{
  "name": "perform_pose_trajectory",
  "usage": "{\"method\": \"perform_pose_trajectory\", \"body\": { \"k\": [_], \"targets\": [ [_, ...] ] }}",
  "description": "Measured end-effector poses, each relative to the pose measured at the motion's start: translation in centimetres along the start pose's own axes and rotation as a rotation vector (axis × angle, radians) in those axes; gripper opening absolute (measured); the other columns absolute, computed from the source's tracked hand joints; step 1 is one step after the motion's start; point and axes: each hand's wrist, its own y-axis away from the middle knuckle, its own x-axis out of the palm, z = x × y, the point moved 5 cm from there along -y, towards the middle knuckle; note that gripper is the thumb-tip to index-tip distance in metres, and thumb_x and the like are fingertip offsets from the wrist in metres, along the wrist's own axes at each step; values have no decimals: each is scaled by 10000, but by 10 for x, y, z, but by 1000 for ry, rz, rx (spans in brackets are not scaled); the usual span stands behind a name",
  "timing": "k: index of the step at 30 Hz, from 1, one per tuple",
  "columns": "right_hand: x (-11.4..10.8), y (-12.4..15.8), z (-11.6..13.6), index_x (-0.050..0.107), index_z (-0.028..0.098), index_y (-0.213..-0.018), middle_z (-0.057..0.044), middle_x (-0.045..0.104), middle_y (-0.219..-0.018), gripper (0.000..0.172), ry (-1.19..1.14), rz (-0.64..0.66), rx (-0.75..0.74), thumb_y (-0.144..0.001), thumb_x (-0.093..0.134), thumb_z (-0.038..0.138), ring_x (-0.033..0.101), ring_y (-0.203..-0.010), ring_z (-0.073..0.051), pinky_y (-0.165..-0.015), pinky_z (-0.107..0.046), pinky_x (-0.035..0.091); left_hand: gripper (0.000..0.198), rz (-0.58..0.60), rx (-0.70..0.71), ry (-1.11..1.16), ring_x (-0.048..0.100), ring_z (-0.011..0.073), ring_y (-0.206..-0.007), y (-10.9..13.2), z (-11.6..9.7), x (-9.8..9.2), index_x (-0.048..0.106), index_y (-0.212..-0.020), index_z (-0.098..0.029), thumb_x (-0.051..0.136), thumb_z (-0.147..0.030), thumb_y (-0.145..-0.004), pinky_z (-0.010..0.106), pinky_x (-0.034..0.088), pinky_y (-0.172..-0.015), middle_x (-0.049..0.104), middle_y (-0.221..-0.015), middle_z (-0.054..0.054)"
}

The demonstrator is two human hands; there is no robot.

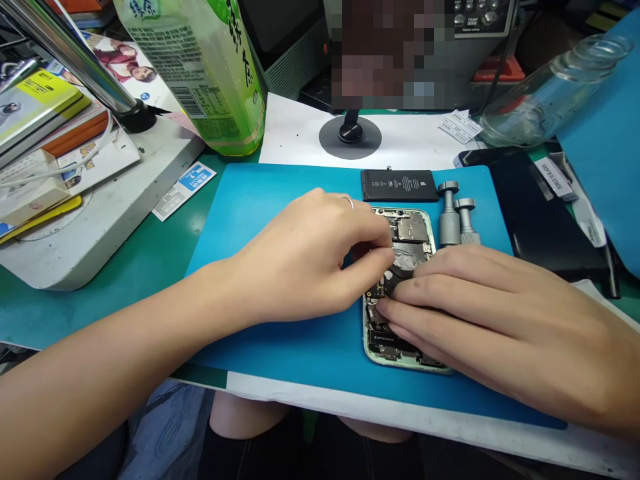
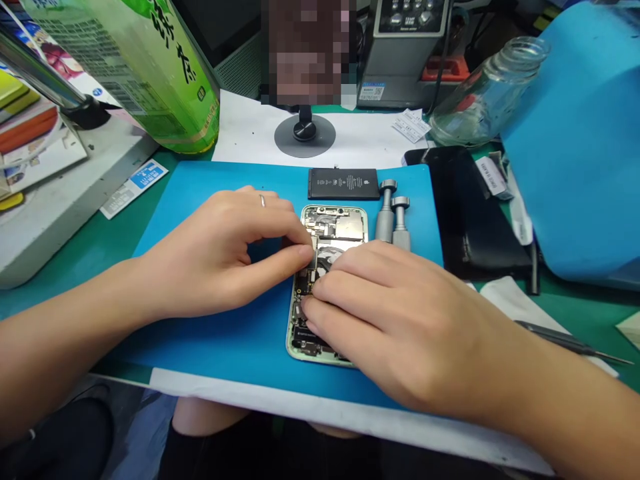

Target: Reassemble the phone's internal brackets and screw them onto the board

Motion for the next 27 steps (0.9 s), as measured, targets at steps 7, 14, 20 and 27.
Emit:
{"method": "perform_pose_trajectory", "body": {
  "k": [7, 14, 20, 27],
  "targets": [
    [-2, 0, -4, 662, 98, -1227, -91, 706, -1138, 203, 24, 64, 21, -1028, 645, 136, 600, -1095, -224, -914, -419, 488, 185, 10, 5, 1, 565, 133, -697, 0, 0, 0, 758, -835, -158, 656, -124, -985, 342, 376, -705, 703, -753, -28],
    [5, 3, -6, 651, 129, -1196, -92, 684, -1161, 243, 33, 15, -4, -1102, 428, 149, 600, -1123, -246, -912, -429, 480, 193, 18, -11, -15, 572, 138, -704, 0, 0, 0, 766, -841, -166, 652, -138, -995, 350, 385, -709, 712, -768, -23],
    [4, 2, -3, 643, 114, -1172, -98, 682, -1138, 255, 12, -9, -10, -1107, 398, 137, 600, -1122, -240, -943, -420, 482, 193, 19, -13, -21, 583, 143, -710, -1, 0, 1, 759, -834, -180, 654, -133, -988, 345, 392, -704, 722, -773, -29],
    [6, 1, -2, 653, 109, -1158, -90, 693, -1117, 268, -2, -9, -9, -1124, 394, 171, 613, -1103, -228, -942, -414, 484, 203, 7, 2, -37, 571, 134, -677, 0, -1, 0, 751, -814, -169, 659, -146, -993, 342, 391, -691, 721, -759, -25]
  ]
}}
